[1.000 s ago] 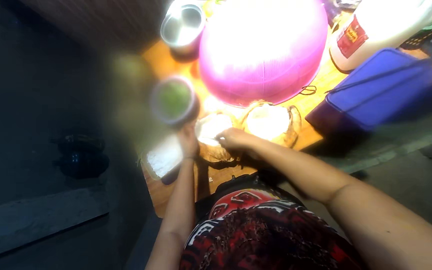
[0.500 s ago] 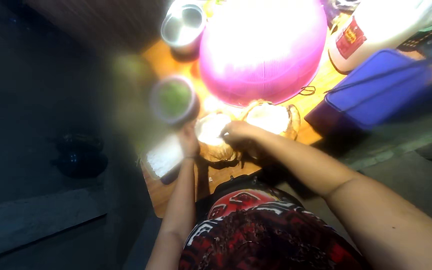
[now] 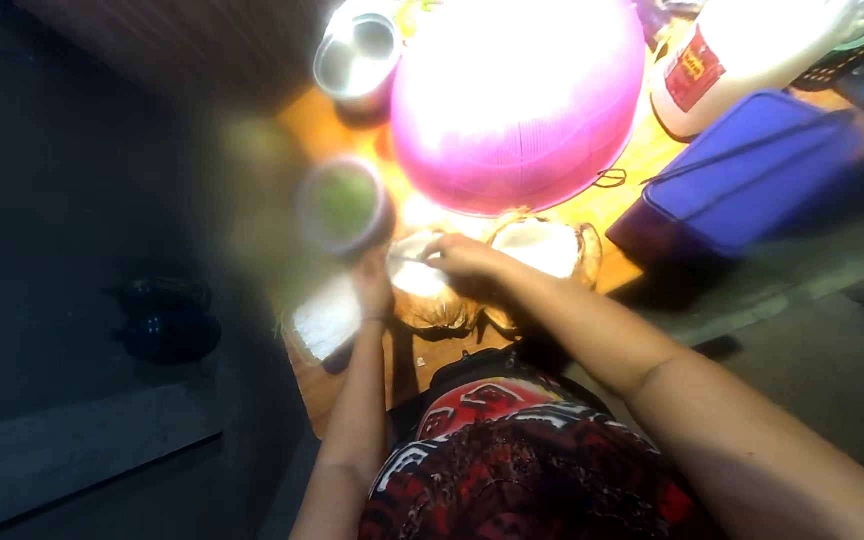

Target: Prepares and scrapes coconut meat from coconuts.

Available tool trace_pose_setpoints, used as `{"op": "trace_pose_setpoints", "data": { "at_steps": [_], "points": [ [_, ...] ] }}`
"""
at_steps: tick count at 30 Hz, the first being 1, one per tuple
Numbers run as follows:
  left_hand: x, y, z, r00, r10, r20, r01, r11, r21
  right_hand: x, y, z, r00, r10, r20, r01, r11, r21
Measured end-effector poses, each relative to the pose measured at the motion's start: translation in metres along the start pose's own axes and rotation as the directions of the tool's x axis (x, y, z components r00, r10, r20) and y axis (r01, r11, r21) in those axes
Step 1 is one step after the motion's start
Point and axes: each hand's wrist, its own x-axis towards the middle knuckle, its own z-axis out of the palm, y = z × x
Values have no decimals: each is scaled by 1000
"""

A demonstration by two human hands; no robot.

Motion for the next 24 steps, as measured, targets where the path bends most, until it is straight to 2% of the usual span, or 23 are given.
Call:
{"op": "trace_pose_setpoints", "data": {
  "at_steps": [2,4,7,10,13,15,17,19,21,24],
  "points": [
    [1,3,0,1000,-12,-4,13,1000,11,4,-1,11,1000,-7,12,7,1000,25],
    [2,2,-1,1000,-29,-2,30,999,16,1,10,17,994,-14,105,18,999,-36],
    [0,2,-3,999,-37,-8,37,999,20,-10,13,2,978,55,200,-30,992,-125],
    [0,5,-1,1000,-22,15,21,1000,23,-11,-1,-6,992,62,109,-58,998,-38],
    [3,4,-1,1000,-9,15,9,999,31,4,7,22,999,-25,-22,27,995,101],
    [0,5,-2,1000,-6,11,6,999,41,2,15,30,998,-60,35,58,996,67],
    [-2,6,-3,1000,-18,3,18,999,44,-2,20,20,986,-35,163,43,998,-51],
    [-2,7,-4,999,-32,4,32,999,40,-4,17,1,978,2,210,27,990,-139],
    [0,8,-2,999,-30,12,30,999,27,-3,8,-7,990,0,144,18,992,-125],
    [2,7,-1,1000,-16,22,16,1000,11,8,9,9,998,-47,46,46,999,12]
  ]
}}
